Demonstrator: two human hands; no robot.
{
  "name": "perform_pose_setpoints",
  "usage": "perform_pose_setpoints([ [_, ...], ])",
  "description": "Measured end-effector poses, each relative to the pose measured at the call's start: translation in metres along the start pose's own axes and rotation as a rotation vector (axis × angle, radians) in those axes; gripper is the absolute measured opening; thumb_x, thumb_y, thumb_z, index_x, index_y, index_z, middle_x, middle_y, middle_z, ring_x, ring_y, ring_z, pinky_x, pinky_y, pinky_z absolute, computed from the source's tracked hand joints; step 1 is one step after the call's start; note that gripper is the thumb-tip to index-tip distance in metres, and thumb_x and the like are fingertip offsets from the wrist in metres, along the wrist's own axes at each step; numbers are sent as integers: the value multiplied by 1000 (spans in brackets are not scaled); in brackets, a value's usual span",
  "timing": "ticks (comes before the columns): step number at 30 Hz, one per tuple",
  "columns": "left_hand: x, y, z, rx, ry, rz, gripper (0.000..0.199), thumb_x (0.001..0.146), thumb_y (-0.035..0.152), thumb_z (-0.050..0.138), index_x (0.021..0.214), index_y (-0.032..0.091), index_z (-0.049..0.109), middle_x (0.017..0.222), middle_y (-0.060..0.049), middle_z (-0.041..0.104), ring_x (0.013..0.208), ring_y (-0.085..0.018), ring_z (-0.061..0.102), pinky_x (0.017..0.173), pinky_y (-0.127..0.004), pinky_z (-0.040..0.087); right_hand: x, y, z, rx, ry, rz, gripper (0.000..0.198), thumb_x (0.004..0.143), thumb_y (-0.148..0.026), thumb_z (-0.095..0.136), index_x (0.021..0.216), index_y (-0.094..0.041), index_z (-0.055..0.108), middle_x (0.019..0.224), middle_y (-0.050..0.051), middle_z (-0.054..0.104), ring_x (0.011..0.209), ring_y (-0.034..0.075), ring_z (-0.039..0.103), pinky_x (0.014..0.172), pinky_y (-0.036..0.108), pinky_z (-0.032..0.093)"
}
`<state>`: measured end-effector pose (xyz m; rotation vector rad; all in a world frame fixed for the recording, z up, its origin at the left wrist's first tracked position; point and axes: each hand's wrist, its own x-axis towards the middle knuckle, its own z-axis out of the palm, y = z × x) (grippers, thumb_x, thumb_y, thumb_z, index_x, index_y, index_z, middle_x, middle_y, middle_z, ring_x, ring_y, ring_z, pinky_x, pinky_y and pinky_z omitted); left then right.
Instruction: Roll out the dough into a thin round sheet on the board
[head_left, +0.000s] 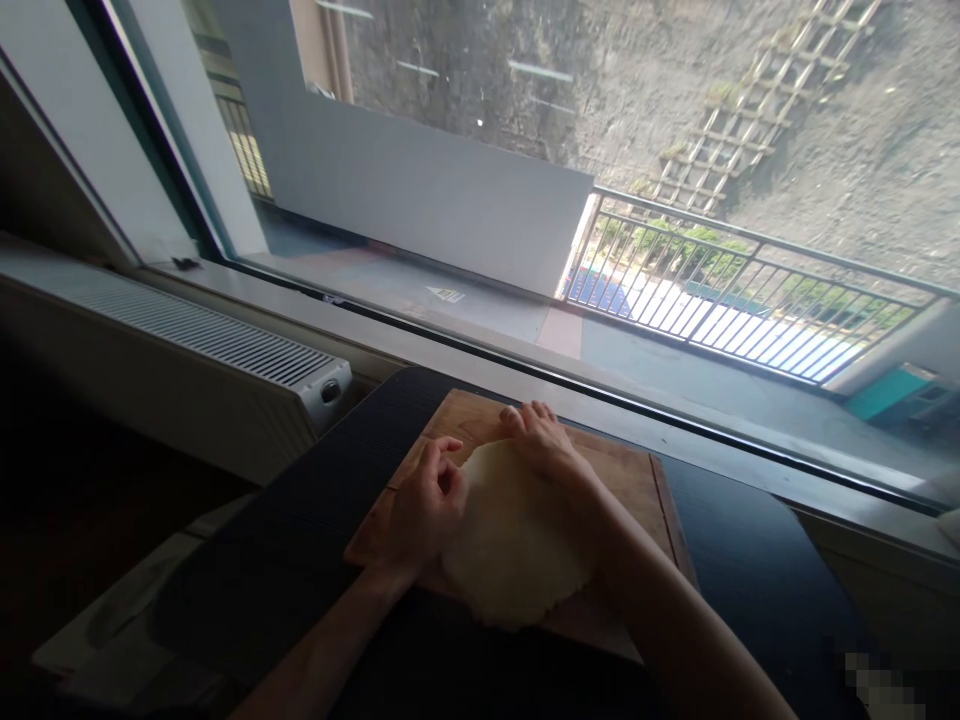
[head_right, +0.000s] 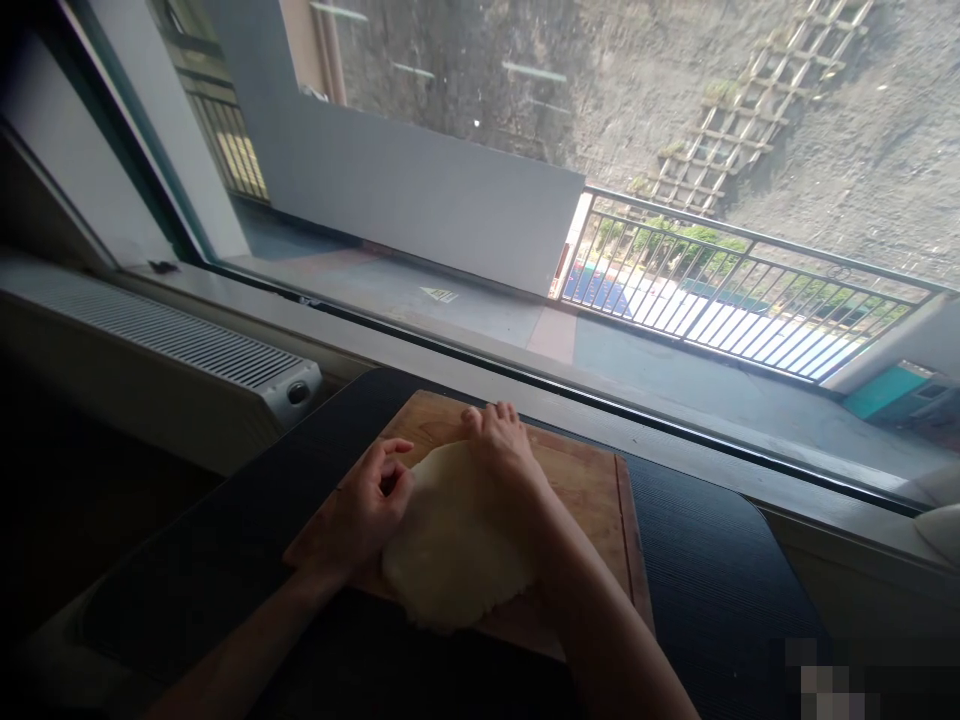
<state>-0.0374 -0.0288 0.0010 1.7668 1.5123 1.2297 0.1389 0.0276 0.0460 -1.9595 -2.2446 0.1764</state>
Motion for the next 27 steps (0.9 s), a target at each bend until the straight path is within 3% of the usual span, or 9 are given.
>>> perform_pose_setpoints([
  [4,0,0,-1,3,0,-10,32,78,25,47,109,22,48,65,5,55,59,-13,56,62,-25,44,-25,-20,16,79,73,-170,40,94,-41,20,125,-25,42,133,4,41,131,18,23,104,35,25],
  [8,0,1,-1,-3,6,3,31,78,25,46,108,22,48,66,5,54,61,-13,56,64,-25,44,4,13,7,33,91,21,42,94,-44,21,113,-23,51,130,7,45,134,25,17,104,44,21],
  [11,1,1,0,-16,8,-3,31,78,24,46,109,22,47,65,5,54,61,-13,56,64,-25,44,17,27,1,18,79,69,39,93,-43,26,105,-19,55,119,11,52,127,26,29,102,46,22],
  [14,0,-2,1,-13,5,-8,31,79,24,45,110,22,47,64,5,54,60,-12,55,63,-24,44,3,13,10,83,74,-120,36,95,-35,21,110,-24,52,110,4,57,118,17,41,106,37,21],
  [17,-1,-4,2,23,-4,-4,32,79,25,44,111,21,47,66,4,56,61,-12,56,62,-24,44,-3,6,18,139,137,-261,39,96,-33,15,115,-25,48,115,2,54,119,14,40,108,33,18],
  [23,11,10,0,359,-64,12,38,78,27,45,115,20,48,81,-3,63,78,-17,61,72,-27,43,10,68,-4,-64,213,103,37,94,-38,27,112,-18,52,128,12,45,126,26,28,100,44,23],
  [27,42,40,5,439,-257,-109,49,74,38,51,118,15,49,103,-11,63,95,-22,59,77,-29,42,-44,89,-10,-23,270,87,41,93,-45,26,115,-21,52,118,9,52,107,23,45,90,36,32],
])
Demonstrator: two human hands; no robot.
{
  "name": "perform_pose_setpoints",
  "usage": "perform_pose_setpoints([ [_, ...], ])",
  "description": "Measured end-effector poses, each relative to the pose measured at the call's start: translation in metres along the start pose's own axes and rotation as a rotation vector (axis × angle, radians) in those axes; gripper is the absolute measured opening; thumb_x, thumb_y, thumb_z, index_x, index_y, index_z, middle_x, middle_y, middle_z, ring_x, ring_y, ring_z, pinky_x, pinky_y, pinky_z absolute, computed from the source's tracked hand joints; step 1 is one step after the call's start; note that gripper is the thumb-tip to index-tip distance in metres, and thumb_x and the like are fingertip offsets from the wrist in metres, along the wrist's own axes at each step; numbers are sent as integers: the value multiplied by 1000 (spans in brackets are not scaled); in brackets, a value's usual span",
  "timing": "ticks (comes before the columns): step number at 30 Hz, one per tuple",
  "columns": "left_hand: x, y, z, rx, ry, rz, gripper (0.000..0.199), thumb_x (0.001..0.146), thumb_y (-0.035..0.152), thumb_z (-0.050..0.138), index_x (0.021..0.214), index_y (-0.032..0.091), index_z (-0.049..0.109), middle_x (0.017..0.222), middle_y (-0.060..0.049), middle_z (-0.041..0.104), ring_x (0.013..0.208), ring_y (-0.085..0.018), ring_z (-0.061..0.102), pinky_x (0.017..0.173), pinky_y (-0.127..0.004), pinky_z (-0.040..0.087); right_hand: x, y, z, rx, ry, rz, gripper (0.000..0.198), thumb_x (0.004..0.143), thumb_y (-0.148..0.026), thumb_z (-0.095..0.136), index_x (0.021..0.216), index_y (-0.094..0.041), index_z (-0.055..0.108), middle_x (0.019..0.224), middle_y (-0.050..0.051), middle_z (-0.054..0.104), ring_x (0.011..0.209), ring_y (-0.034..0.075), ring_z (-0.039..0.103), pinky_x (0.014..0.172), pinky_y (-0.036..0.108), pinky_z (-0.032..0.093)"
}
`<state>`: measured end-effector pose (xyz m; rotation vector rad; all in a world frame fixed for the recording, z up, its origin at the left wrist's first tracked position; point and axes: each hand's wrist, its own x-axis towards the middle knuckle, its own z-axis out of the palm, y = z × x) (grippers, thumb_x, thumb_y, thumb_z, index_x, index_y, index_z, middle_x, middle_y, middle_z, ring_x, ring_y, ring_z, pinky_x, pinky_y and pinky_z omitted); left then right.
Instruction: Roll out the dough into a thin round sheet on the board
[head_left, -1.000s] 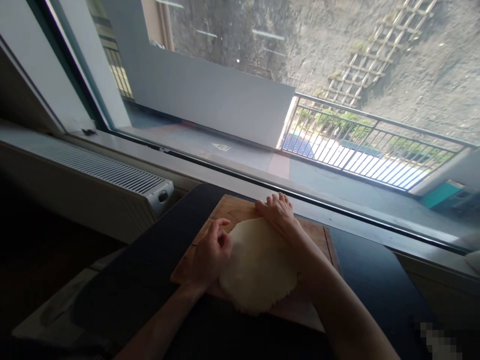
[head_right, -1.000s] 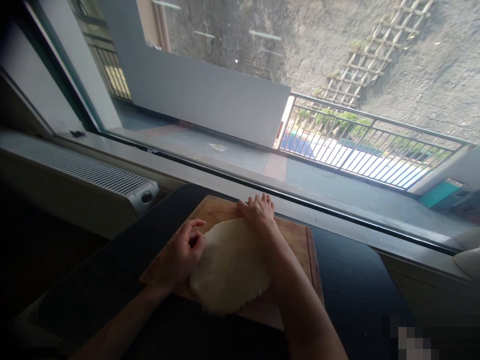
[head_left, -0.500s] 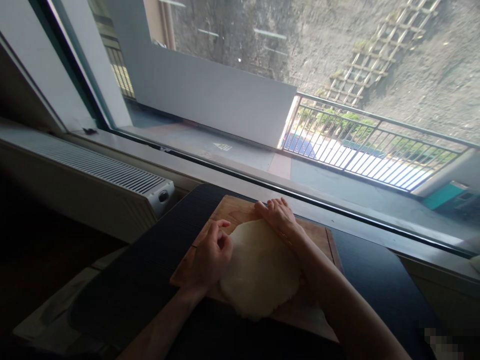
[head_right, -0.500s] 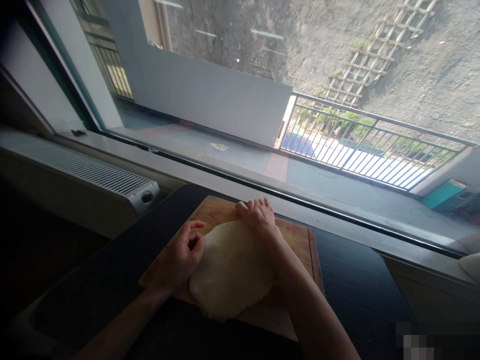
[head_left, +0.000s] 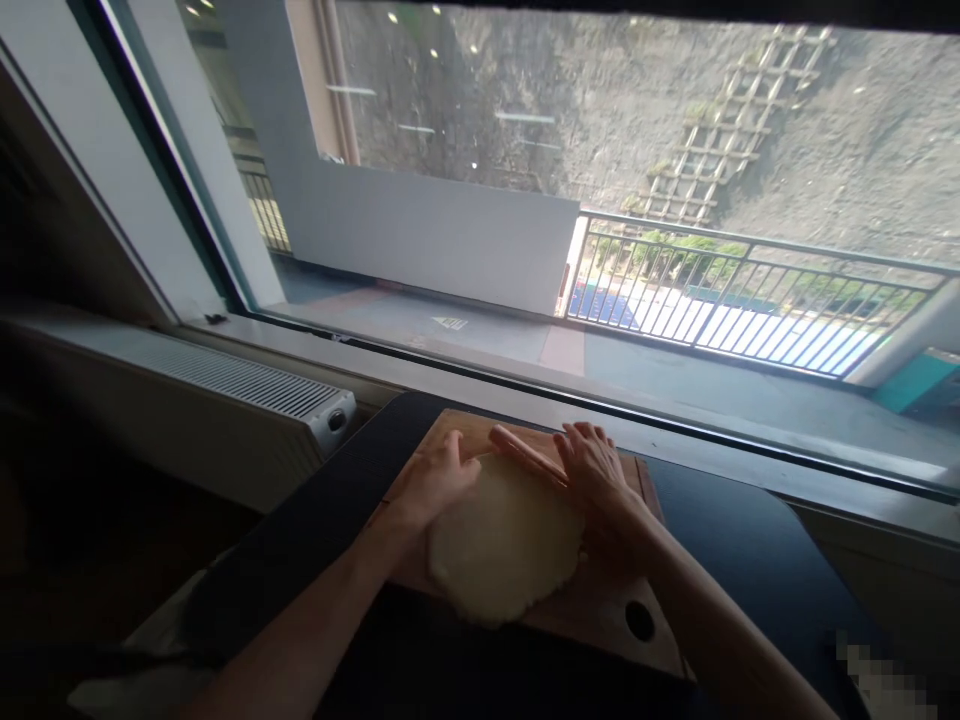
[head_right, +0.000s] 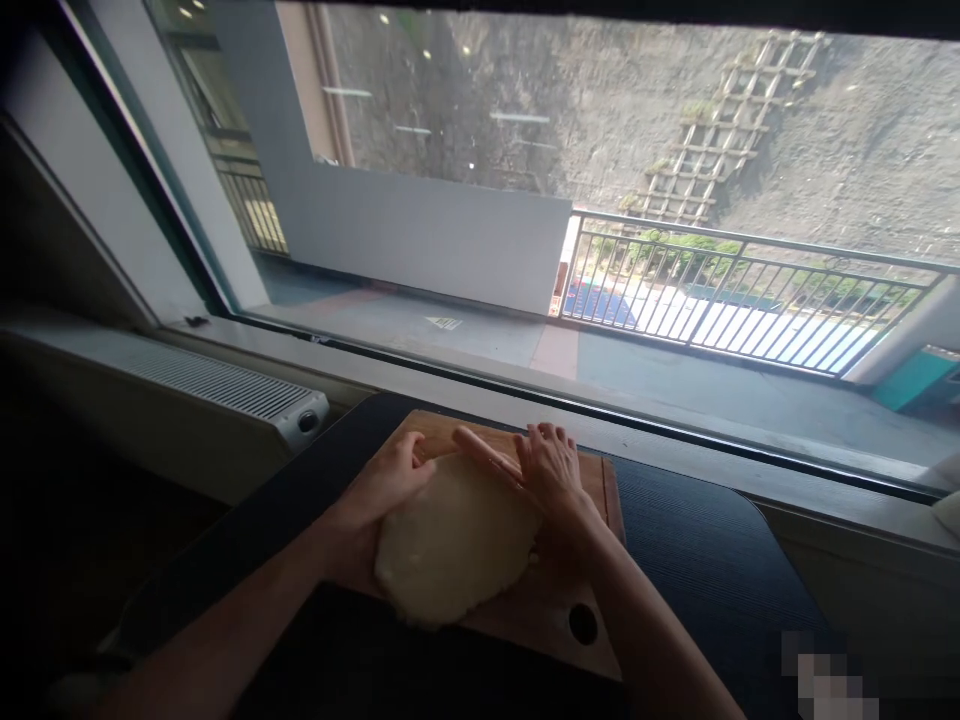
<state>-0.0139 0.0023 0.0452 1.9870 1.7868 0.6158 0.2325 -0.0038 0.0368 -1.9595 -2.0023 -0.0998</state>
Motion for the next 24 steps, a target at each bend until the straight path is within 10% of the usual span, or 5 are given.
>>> perform_pose_setpoints([
  [6,25,57,-6,-12,-324,-29,30,64,42,58,77,15,65,78,-8,68,74,-24,62,58,-27,42,-82,10,-24,216,-185,-166,32,86,-46,45,103,-23,60,94,4,58,85,16,53,72,24,36],
  [11,16,90,-12,-51,-414,41,21,59,36,61,65,16,62,58,-1,61,51,-15,54,44,-22,35,-93,52,-41,271,-198,10,21,82,-34,49,89,-19,63,78,2,59,63,11,50,56,22,30],
  [18,-12,161,-23,-778,-363,211,33,64,45,64,74,14,57,55,4,51,44,-6,43,43,-18,33,-105,103,-49,337,33,188,17,75,-28,52,84,-17,62,71,0,57,62,11,46,54,22,27],
  [24,-23,97,-9,-918,-223,37,33,64,42,63,81,14,58,67,0,60,55,-11,54,51,-22,44,-114,118,-58,390,67,215,25,78,-33,47,91,-18,61,68,-1,55,59,12,46,52,22,29],
])
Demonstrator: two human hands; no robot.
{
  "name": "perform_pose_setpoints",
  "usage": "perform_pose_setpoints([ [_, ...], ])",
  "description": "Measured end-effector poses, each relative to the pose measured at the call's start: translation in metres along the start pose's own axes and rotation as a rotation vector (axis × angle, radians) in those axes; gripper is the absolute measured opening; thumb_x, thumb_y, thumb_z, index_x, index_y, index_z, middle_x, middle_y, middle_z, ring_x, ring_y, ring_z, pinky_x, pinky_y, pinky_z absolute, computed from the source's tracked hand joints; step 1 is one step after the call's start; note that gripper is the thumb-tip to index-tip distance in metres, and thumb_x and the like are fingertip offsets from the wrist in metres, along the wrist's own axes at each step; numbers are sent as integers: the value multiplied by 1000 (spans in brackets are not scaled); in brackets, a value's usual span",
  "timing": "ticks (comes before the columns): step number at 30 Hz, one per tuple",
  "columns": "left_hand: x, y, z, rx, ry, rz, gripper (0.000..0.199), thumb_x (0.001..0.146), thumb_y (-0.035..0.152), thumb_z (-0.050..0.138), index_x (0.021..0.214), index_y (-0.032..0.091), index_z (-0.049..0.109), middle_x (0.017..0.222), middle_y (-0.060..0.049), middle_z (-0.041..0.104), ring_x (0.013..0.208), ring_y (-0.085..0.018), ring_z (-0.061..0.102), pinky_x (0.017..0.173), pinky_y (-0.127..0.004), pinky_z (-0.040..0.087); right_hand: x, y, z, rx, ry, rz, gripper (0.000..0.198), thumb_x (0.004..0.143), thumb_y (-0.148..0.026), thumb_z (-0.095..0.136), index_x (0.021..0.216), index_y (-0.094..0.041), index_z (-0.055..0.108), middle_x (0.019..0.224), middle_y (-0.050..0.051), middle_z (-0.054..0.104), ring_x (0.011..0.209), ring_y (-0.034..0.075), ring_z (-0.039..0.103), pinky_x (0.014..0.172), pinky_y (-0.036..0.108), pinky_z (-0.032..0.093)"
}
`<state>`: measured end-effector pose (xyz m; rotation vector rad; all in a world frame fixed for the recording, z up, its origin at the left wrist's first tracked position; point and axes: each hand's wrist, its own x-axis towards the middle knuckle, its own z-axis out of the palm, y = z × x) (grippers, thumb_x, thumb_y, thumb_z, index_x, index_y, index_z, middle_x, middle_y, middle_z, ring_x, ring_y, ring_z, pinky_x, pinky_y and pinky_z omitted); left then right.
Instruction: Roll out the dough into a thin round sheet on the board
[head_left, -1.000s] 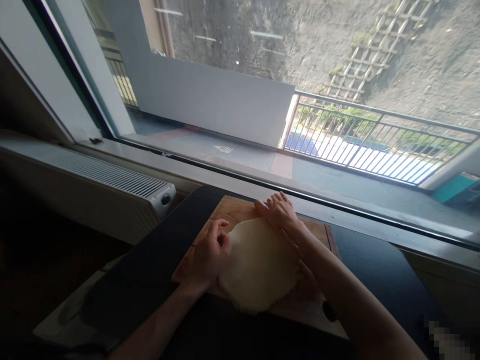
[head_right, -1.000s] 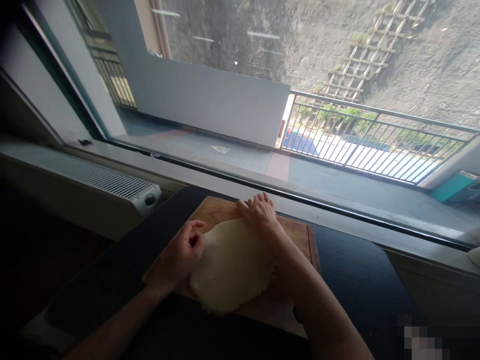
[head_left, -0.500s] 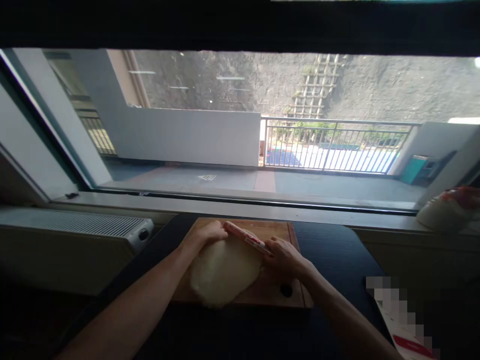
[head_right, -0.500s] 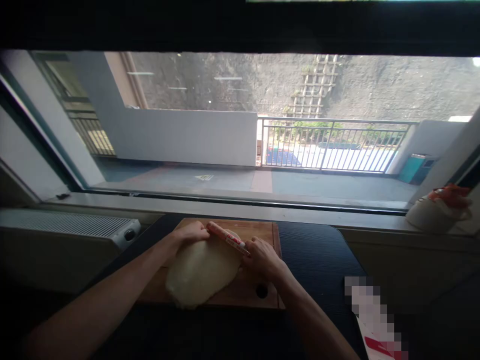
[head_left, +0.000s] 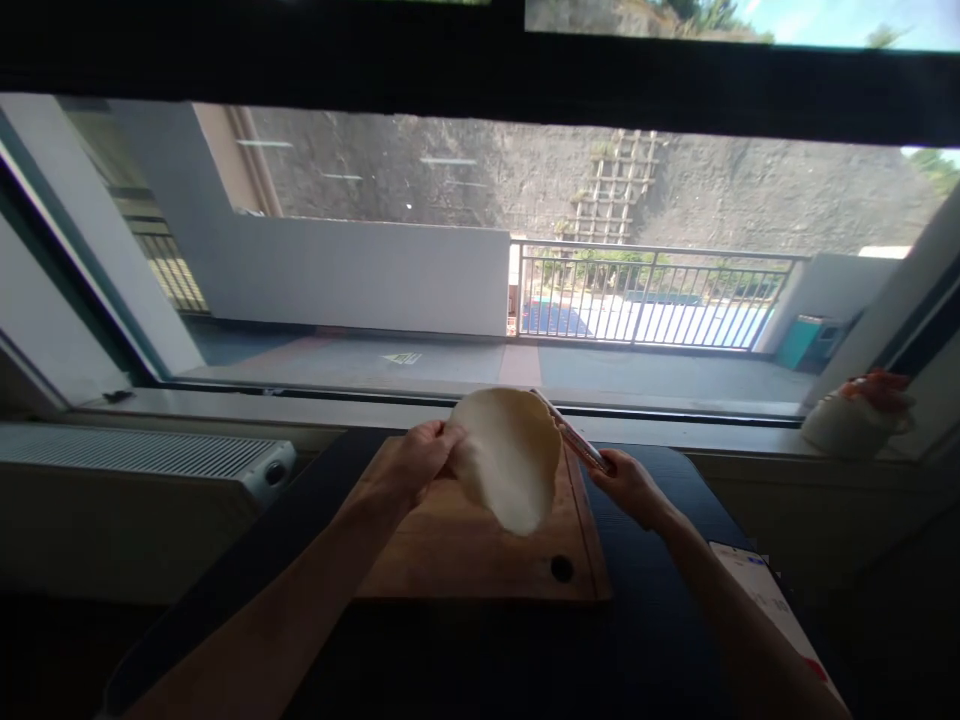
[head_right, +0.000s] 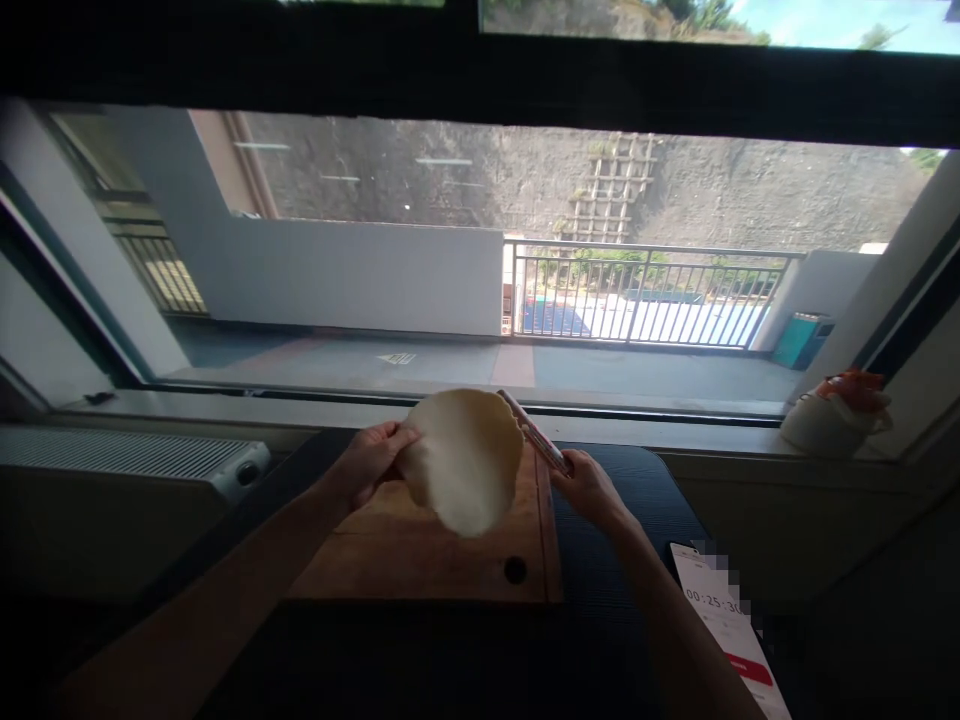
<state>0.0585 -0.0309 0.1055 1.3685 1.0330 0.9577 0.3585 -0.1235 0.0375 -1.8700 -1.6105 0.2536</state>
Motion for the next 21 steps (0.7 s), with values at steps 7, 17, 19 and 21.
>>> perform_pose_setpoints([
  [7,-21,-82,-71,410,94,-101,31,71,42,56,81,14,65,83,-6,68,78,-21,62,63,-25,46,2,-38,24,-84,-173,-226,27,73,-21,50,98,-21,60,84,1,57,68,12,50,61,23,36],
  [17,6,-97,-68,749,291,147,39,82,25,43,121,20,43,80,-1,63,74,-15,61,65,-23,41,20,-141,109,-312,-186,-182,40,91,-45,30,115,-24,54,124,8,49,116,24,40,95,37,28],
  [19,-3,-107,-69,782,310,197,35,84,27,41,119,23,42,81,0,63,74,-14,61,63,-23,39,37,-152,133,-359,-115,-176,44,92,-47,25,112,-22,55,123,9,50,119,25,36,100,41,22],
  [21,-10,-109,-68,814,314,186,33,84,29,41,117,25,43,82,0,63,73,-15,60,62,-24,38,62,-157,148,-397,-103,-131,47,92,-47,22,107,-21,58,118,11,53,118,26,37,100,44,20],
])
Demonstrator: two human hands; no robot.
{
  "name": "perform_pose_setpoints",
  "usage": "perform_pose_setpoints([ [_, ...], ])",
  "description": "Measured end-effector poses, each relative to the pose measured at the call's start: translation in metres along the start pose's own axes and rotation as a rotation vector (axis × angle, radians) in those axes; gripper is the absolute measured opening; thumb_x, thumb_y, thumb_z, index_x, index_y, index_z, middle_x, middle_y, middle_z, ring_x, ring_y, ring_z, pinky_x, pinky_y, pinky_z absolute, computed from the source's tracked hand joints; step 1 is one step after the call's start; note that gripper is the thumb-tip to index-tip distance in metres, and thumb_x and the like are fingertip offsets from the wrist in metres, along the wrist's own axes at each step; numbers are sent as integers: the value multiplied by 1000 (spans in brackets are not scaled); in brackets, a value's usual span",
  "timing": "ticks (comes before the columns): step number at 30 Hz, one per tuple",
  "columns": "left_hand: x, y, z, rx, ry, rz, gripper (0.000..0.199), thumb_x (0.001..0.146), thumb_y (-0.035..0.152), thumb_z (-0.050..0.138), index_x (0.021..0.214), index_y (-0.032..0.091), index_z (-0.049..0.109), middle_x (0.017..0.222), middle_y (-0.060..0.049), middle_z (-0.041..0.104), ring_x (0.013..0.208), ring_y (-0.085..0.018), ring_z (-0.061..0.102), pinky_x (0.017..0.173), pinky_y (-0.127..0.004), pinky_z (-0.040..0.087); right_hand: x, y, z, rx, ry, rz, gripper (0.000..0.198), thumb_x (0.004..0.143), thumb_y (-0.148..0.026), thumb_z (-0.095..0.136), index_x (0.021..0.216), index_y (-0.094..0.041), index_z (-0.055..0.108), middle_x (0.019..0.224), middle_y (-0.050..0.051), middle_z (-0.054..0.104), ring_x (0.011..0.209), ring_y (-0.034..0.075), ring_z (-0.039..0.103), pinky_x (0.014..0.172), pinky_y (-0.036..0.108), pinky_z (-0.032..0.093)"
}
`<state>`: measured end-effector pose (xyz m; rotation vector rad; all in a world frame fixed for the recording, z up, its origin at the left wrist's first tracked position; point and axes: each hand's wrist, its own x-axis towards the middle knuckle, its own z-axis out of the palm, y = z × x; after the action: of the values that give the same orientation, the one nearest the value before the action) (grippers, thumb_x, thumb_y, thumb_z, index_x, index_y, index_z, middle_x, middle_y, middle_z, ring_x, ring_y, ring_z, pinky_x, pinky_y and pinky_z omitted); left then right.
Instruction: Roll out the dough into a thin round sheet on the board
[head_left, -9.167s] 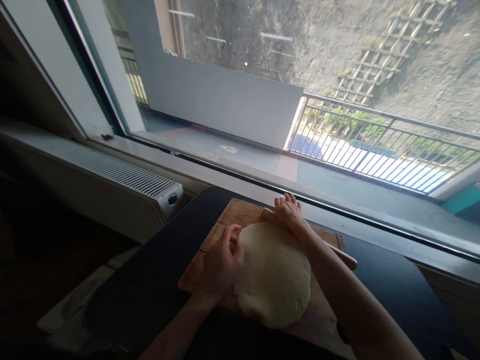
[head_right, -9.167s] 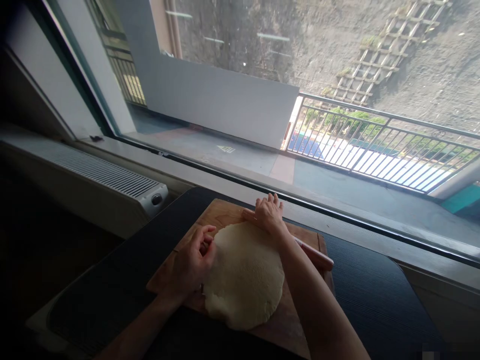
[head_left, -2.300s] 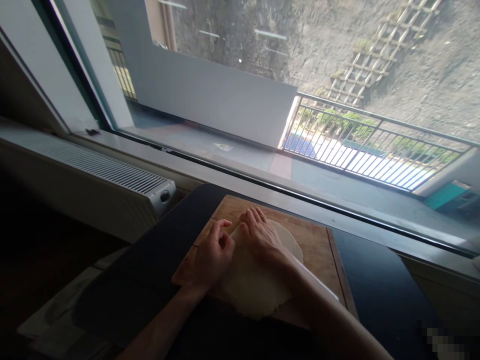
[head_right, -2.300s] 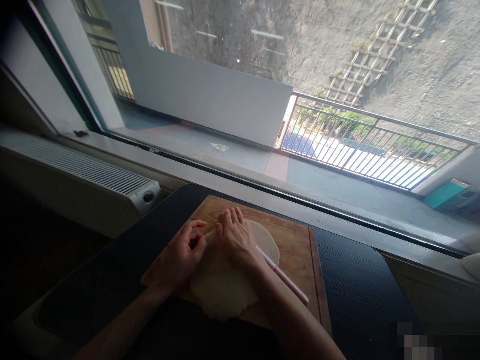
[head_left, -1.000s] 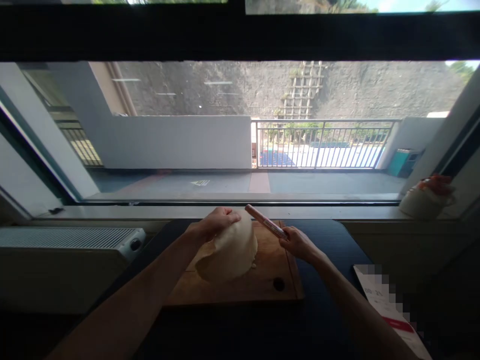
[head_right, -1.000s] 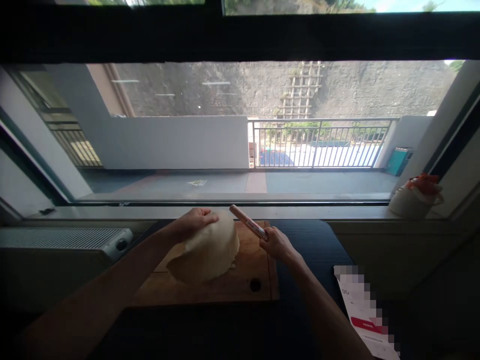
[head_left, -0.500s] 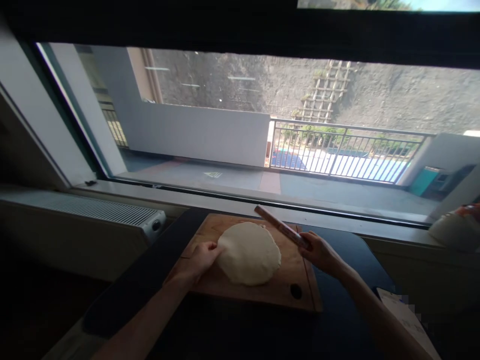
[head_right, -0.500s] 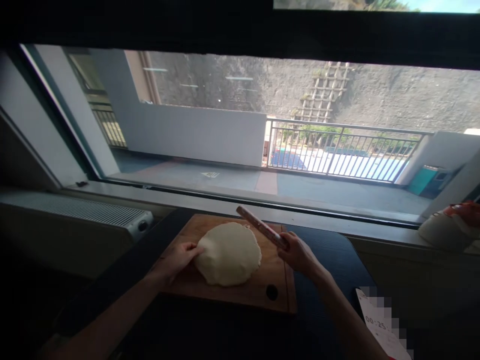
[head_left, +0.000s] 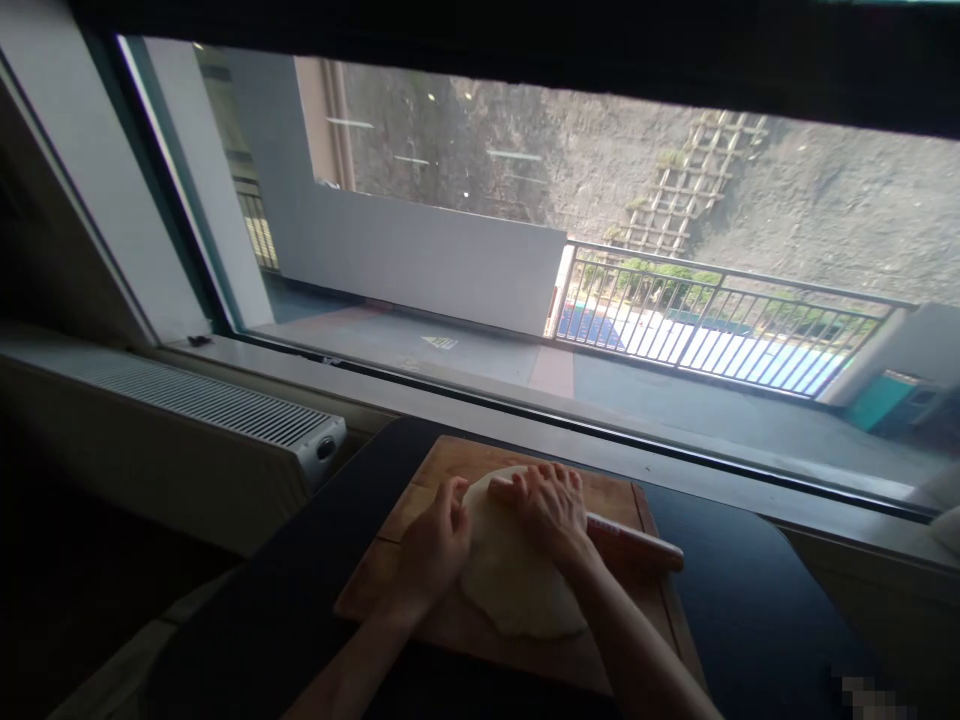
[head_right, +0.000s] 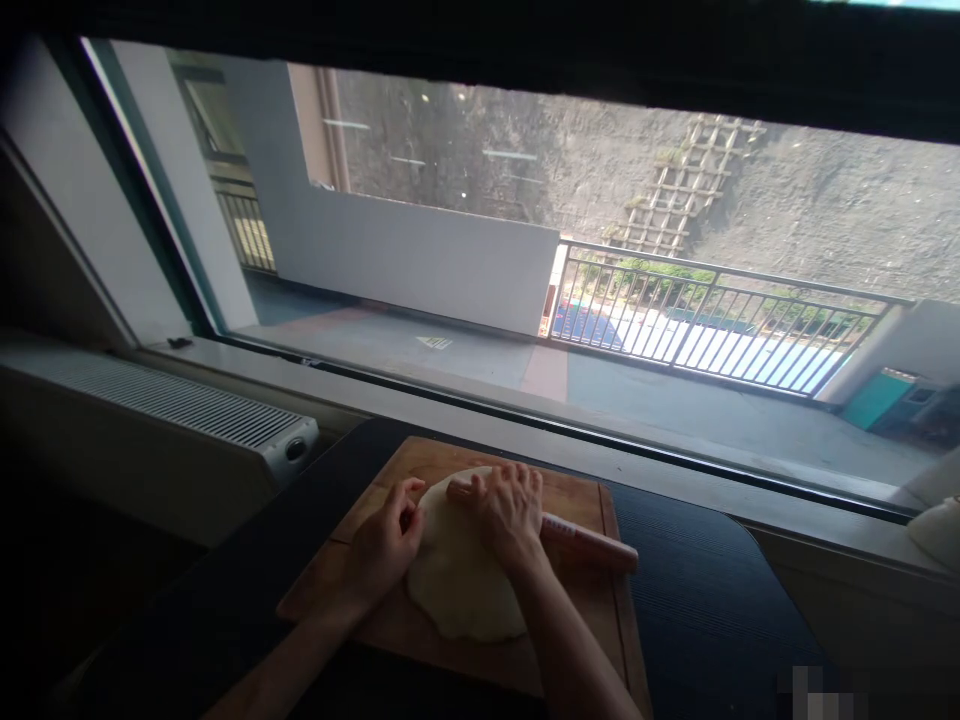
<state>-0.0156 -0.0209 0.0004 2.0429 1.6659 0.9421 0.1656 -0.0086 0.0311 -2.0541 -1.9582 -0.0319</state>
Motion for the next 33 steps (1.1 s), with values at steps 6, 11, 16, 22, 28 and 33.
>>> perform_pose_setpoints([
  [6,0,10,-6,74,-86,-11,36,80,25,46,116,28,43,90,0,65,78,-16,61,62,-25,36,32,5,-2,31,-167,48,48,94,-39,19,122,-15,50,135,14,41,127,25,31,100,43,26],
  [11,0,4,-4,-30,-64,-56,32,78,22,46,110,27,43,73,4,60,68,-14,59,60,-22,36,-41,-10,8,45,-178,-254,55,93,-41,21,142,-15,24,147,7,23,137,20,12,109,36,14],
  [16,0,3,-3,-56,-43,-73,30,78,23,46,107,27,45,67,5,57,63,-13,57,59,-23,37,-3,-7,7,6,-147,-107,57,93,-44,19,137,-10,33,146,12,24,137,24,8,109,42,11],
  [22,-2,2,-5,-115,-45,-67,31,78,25,46,109,26,44,73,4,61,66,-14,59,62,-23,39,23,-3,2,60,-216,3,57,93,-45,16,134,-11,37,146,14,23,136,25,11,107,45,14],
  [28,0,0,0,-97,-34,-45,29,80,26,43,109,26,44,76,3,62,70,-14,60,64,-23,40,-41,-18,8,77,-150,-235,58,94,-45,17,142,-14,21,149,8,17,138,18,4,110,35,8],
  [33,-3,1,-8,86,-73,-60,27,81,25,43,107,25,48,84,-1,65,76,-17,61,64,-25,39,19,-3,-4,32,-178,-14,52,94,-45,18,128,-15,45,145,12,27,136,25,13,105,45,13],
])
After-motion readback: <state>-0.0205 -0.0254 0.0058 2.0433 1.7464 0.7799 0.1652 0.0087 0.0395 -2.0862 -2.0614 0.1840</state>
